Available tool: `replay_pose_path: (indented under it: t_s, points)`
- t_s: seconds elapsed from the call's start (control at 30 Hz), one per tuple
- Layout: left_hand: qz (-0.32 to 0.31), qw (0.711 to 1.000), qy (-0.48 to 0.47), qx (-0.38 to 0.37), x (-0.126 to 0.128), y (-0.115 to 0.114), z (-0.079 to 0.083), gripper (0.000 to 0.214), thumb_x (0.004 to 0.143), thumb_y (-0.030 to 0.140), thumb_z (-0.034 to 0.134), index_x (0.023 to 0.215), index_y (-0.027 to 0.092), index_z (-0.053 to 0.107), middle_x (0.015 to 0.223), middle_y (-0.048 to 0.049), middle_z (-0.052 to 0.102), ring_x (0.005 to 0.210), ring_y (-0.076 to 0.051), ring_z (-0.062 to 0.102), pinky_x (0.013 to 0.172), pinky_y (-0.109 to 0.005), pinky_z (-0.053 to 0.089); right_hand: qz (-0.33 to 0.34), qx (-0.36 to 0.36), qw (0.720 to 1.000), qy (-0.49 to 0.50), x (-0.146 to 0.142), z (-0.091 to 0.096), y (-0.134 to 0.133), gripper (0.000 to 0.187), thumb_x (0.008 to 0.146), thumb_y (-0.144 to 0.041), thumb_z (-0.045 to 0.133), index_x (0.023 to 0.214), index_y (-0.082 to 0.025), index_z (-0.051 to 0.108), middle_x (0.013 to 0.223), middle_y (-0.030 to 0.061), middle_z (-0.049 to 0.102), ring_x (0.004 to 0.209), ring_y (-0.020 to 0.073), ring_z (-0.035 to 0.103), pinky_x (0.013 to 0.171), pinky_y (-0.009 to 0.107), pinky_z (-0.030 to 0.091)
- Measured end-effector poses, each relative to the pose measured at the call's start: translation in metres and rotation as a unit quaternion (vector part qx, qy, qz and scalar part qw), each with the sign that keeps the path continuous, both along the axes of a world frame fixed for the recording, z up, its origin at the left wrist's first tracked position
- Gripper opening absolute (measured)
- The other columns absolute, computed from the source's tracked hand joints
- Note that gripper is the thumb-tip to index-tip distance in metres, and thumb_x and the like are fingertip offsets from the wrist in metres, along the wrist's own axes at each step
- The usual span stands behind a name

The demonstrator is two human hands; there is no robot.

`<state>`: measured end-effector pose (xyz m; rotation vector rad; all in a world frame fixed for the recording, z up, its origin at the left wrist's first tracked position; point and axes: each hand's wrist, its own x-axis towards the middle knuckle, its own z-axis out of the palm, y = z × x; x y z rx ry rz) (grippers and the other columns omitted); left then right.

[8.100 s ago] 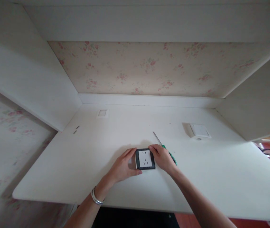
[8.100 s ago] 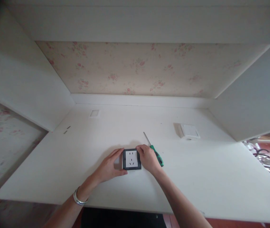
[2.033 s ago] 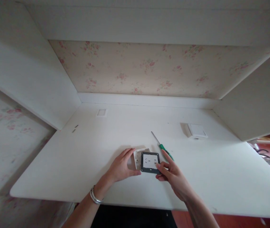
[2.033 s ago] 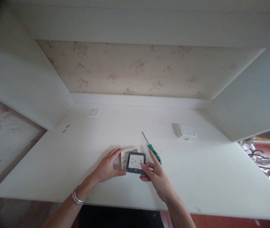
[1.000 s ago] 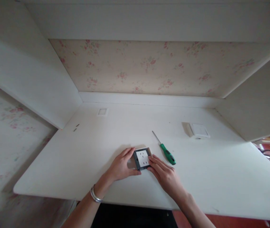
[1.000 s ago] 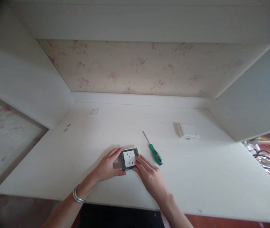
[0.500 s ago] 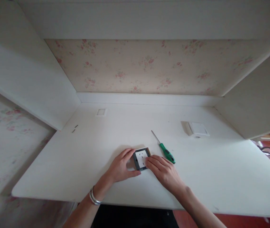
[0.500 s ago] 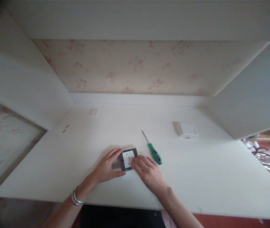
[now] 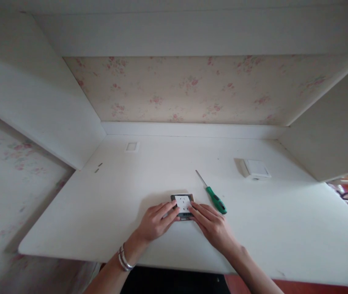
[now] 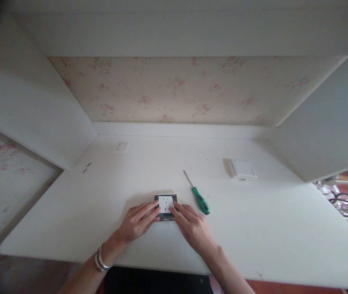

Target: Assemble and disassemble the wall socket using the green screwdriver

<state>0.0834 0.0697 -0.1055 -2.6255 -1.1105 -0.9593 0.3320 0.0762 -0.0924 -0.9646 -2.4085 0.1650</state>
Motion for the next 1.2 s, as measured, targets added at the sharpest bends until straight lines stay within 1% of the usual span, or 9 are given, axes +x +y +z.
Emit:
replay_pose_path:
  t_s: [0.07, 0.17, 0.3, 0.43, 0.67, 0.83, 0.97, 1.1, 1.2]
  points:
    - [-0.006, 1.0, -0.028, 0.008, 0.001, -0.001, 0.0, 0.031, 0.087, 0.02, 0.059, 0.117, 0.02, 0.058, 0.114, -0.0086, 0.066, 0.096, -0.017, 0.066, 0.078, -0.027, 0.06, 0.01, 0.026, 1.0, 0.008, 0.0, 0.003, 0.0, 0.046, 0.091, -0.012, 0.045, 0.135, -0.023, 0.048, 0.126, 0.008, 0.06, 0.108, 0.0188, 0.06, 0.09, 0.032, 0.053]
    - [-0.01, 0.999, -0.053, 0.005, 0.001, -0.004, 0.0, 0.033, 0.085, 0.018, 0.061, 0.118, 0.018, 0.057, 0.116, -0.0104, 0.065, 0.1, -0.017, 0.065, 0.08, -0.028, 0.06, 0.022, 0.056, 0.997, 0.042, -0.002, 0.011, -0.001, 0.047, 0.089, -0.009, 0.045, 0.135, -0.023, 0.049, 0.124, 0.0077, 0.061, 0.111, 0.0176, 0.059, 0.092, 0.029, 0.052]
    - [-0.024, 0.997, -0.066, -0.018, 0.0, -0.011, 0.0, 0.037, 0.084, 0.017, 0.063, 0.12, 0.018, 0.056, 0.122, -0.012, 0.062, 0.106, -0.018, 0.062, 0.086, -0.031, 0.059, 0.025, 0.051, 0.996, 0.062, -0.002, 0.015, -0.005, 0.04, 0.089, -0.012, 0.051, 0.127, -0.021, 0.056, 0.122, 0.0088, 0.063, 0.11, 0.0188, 0.06, 0.091, 0.03, 0.053]
    - [-0.029, 0.998, -0.046, -0.037, 0.002, -0.016, -0.001, 0.036, 0.084, 0.016, 0.063, 0.119, 0.018, 0.057, 0.121, -0.0112, 0.063, 0.107, -0.017, 0.062, 0.088, -0.029, 0.058, 0.022, 0.023, 0.998, 0.056, 0.001, 0.009, -0.01, 0.035, 0.088, -0.012, 0.054, 0.122, -0.019, 0.059, 0.122, 0.0098, 0.063, 0.107, 0.0188, 0.061, 0.089, 0.029, 0.054]
    - [-0.013, 0.998, 0.0, -0.061, 0.003, -0.018, -0.006, 0.03, 0.086, 0.021, 0.06, 0.116, 0.02, 0.06, 0.121, -0.0074, 0.064, 0.118, -0.022, 0.056, 0.097, -0.037, 0.054, 0.015, -0.009, 0.999, 0.038, 0.0, 0.004, -0.013, 0.033, 0.09, -0.012, 0.05, 0.119, -0.022, 0.061, 0.122, 0.0081, 0.063, 0.104, 0.0188, 0.062, 0.087, 0.032, 0.055]
    - [-0.012, 0.998, -0.018, -0.052, 0.001, -0.02, -0.012, 0.034, 0.087, 0.017, 0.057, 0.121, 0.02, 0.058, 0.123, -0.0082, 0.062, 0.118, -0.022, 0.056, 0.094, -0.035, 0.056, 0.008, -0.001, 0.998, 0.054, -0.004, 0.004, -0.015, 0.034, 0.089, -0.012, 0.051, 0.12, -0.022, 0.061, 0.122, 0.0078, 0.063, 0.102, 0.0194, 0.063, 0.086, 0.033, 0.056]
    - [-0.025, 0.998, -0.039, -0.048, 0.0, -0.022, -0.011, 0.04, 0.088, 0.013, 0.053, 0.127, 0.021, 0.053, 0.124, -0.0078, 0.061, 0.12, -0.022, 0.054, 0.094, -0.036, 0.056, 0.003, 0.01, 0.997, 0.072, -0.004, 0.0, -0.017, 0.038, 0.089, -0.012, 0.051, 0.125, -0.024, 0.058, 0.121, 0.007, 0.064, 0.1, 0.0192, 0.063, 0.085, 0.033, 0.056]
    - [-0.037, 0.996, -0.059, -0.062, -0.001, -0.023, -0.011, 0.044, 0.09, 0.009, 0.048, 0.133, 0.018, 0.047, 0.126, -0.0104, 0.06, 0.117, -0.021, 0.057, 0.09, -0.032, 0.058, -0.015, 0.012, 0.998, 0.06, -0.006, -0.009, -0.019, 0.041, 0.089, -0.014, 0.051, 0.128, -0.025, 0.056, 0.122, 0.0059, 0.063, 0.102, 0.0203, 0.063, 0.086, 0.036, 0.056]
    - [-0.03, 0.995, -0.072, -0.064, 0.0, -0.023, -0.015, 0.044, 0.089, 0.007, 0.049, 0.131, 0.018, 0.048, 0.127, -0.0107, 0.059, 0.117, -0.02, 0.057, 0.09, -0.03, 0.058, -0.026, 0.007, 0.998, 0.058, -0.008, -0.012, -0.019, 0.04, 0.089, -0.013, 0.051, 0.127, -0.024, 0.057, 0.123, 0.0062, 0.062, 0.103, 0.0209, 0.062, 0.087, 0.037, 0.056]
